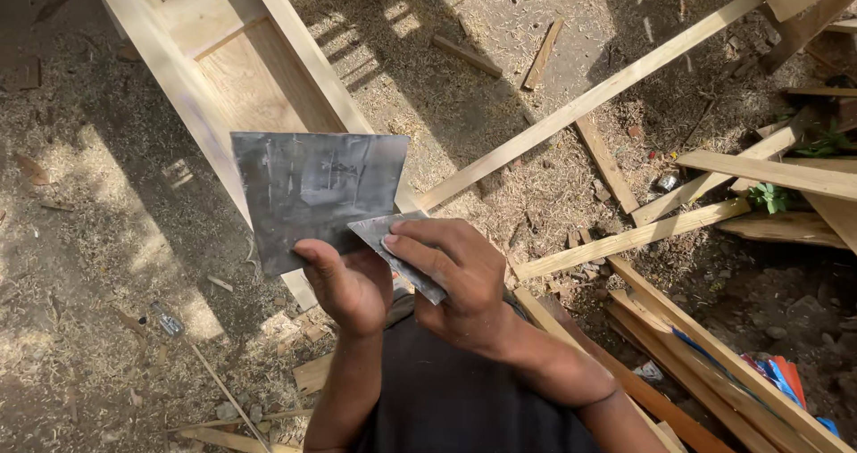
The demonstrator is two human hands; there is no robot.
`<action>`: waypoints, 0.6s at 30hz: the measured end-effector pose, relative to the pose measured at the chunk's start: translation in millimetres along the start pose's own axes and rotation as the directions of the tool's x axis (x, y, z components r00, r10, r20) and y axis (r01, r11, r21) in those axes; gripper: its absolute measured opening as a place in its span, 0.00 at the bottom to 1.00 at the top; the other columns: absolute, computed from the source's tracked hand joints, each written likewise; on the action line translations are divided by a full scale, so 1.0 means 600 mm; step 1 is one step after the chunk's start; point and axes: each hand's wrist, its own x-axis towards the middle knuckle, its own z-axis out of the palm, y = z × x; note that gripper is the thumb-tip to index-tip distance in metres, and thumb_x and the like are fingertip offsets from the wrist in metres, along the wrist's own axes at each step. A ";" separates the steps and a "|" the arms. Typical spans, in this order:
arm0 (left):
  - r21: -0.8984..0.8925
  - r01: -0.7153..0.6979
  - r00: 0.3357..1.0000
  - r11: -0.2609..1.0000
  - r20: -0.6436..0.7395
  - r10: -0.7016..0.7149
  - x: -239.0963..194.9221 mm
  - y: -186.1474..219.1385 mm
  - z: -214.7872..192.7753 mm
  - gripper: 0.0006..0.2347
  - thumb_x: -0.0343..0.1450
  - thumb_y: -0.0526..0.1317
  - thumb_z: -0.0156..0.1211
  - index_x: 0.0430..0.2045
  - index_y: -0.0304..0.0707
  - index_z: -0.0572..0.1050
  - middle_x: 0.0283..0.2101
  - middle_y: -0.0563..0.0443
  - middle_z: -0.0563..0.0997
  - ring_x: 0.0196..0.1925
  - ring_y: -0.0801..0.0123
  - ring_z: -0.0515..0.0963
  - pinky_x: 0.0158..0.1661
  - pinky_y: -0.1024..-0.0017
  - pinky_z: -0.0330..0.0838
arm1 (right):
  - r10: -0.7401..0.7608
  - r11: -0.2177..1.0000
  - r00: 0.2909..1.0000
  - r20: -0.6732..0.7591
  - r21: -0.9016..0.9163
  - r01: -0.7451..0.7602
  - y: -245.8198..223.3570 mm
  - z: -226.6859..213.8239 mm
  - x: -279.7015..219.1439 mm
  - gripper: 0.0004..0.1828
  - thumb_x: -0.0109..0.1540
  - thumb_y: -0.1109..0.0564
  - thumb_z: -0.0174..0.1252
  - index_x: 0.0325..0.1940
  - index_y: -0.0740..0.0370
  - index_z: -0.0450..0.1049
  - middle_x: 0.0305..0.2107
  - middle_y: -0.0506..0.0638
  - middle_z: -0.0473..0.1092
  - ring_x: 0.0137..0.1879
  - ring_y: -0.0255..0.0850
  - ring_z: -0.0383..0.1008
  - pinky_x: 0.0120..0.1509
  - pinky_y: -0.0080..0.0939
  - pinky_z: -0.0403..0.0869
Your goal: The person scoops a pinkish filler from a bucket onto a metal mixing board using a wooden stick. They then use a smaller putty knife to spread and smooth the filler on the board before applying it to gaps and joints in a wooden frame. The person repeatedly scoops more filler and applies it to different sections of the frame.
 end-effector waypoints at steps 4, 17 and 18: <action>-0.273 0.301 0.937 0.914 0.264 -0.230 -0.011 0.004 -0.009 0.25 0.85 0.56 0.39 0.61 0.28 0.65 0.61 0.42 0.73 0.61 0.63 0.74 0.61 0.61 0.70 | -0.052 0.997 0.994 -0.094 -0.070 0.046 -0.018 0.022 0.001 0.26 0.51 0.64 0.68 0.54 0.61 0.74 0.47 0.54 0.75 0.52 0.51 0.80 0.54 0.48 0.79; -0.073 0.472 0.722 0.878 0.603 -0.338 0.005 0.057 0.018 0.34 0.79 0.64 0.41 0.70 0.31 0.58 0.70 0.44 0.66 0.73 0.62 0.66 0.72 0.61 0.59 | -0.028 0.993 0.969 -0.245 -0.119 -0.001 -0.033 0.049 -0.001 0.22 0.54 0.65 0.70 0.51 0.61 0.73 0.47 0.56 0.74 0.50 0.50 0.79 0.53 0.44 0.78; -0.079 0.487 0.718 0.870 0.603 -0.347 0.005 0.062 0.025 0.34 0.78 0.63 0.41 0.70 0.31 0.57 0.70 0.45 0.65 0.73 0.62 0.65 0.72 0.61 0.59 | -0.040 0.990 0.964 -0.262 -0.138 0.004 -0.034 0.048 0.002 0.22 0.55 0.65 0.71 0.51 0.61 0.72 0.47 0.56 0.74 0.51 0.50 0.78 0.54 0.45 0.78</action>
